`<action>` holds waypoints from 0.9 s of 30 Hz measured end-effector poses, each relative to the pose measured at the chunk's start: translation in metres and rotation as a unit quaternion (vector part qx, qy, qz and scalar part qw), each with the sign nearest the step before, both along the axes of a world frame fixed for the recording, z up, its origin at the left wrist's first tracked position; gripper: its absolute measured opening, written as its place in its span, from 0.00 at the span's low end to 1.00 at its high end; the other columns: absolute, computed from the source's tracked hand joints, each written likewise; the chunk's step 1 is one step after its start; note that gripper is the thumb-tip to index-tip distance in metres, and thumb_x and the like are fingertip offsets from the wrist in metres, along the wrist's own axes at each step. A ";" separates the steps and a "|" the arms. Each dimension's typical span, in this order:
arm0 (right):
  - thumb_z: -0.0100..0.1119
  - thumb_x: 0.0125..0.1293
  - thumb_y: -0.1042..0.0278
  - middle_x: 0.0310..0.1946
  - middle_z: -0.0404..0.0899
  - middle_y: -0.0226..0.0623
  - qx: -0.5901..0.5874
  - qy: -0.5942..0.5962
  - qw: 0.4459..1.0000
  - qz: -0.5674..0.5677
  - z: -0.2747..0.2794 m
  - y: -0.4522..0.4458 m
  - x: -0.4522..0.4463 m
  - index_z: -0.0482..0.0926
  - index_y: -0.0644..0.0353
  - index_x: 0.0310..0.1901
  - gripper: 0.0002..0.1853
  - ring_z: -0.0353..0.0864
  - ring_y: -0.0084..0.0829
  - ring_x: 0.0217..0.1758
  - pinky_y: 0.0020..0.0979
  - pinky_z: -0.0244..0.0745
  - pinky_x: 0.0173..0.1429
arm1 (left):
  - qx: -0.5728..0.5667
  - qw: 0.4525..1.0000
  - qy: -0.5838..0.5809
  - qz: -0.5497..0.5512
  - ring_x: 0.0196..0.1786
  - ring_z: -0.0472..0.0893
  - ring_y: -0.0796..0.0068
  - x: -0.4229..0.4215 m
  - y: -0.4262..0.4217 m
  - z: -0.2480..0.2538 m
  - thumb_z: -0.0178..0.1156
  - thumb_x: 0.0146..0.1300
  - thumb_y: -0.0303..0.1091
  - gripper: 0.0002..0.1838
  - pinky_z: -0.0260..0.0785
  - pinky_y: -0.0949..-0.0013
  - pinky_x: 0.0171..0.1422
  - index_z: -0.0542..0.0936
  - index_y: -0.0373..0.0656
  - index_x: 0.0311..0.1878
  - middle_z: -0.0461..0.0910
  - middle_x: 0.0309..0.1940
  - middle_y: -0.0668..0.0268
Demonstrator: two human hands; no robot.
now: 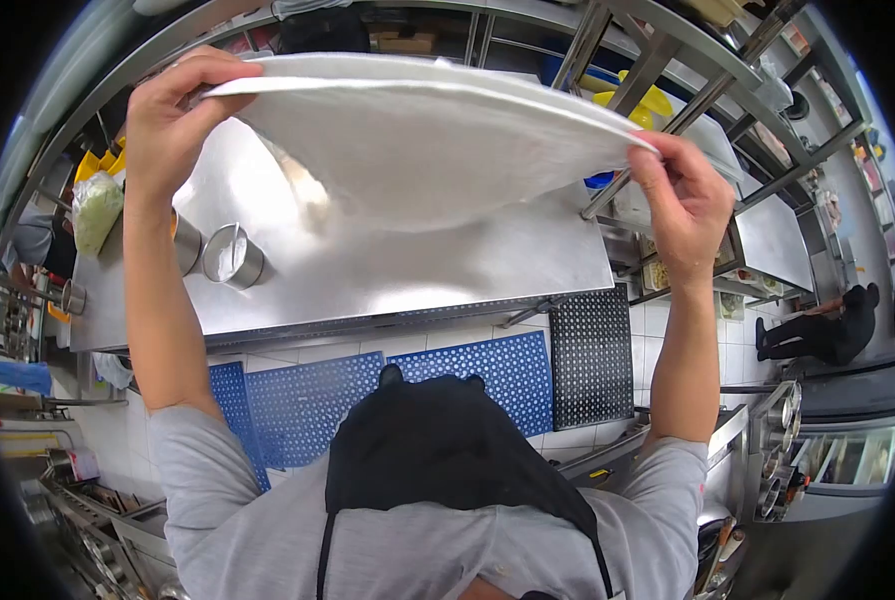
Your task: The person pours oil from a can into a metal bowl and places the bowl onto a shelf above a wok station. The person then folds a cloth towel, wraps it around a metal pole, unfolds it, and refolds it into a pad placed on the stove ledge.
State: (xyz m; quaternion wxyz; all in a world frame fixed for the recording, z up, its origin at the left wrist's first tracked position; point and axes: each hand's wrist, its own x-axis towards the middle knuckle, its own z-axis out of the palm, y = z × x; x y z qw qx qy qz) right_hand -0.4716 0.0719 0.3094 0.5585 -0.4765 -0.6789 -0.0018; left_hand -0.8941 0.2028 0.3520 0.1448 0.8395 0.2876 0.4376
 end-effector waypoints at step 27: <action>0.70 0.56 0.83 0.41 0.87 0.46 -0.273 0.112 0.950 0.105 0.004 -0.042 0.038 0.86 0.72 0.36 0.05 0.83 0.25 0.41 0.24 0.78 0.47 | -0.133 0.986 -0.092 -0.046 0.42 0.83 0.74 -0.022 -0.057 -0.058 0.75 0.51 0.20 0.12 0.76 0.74 0.45 0.90 0.37 0.40 0.86 0.37 0.61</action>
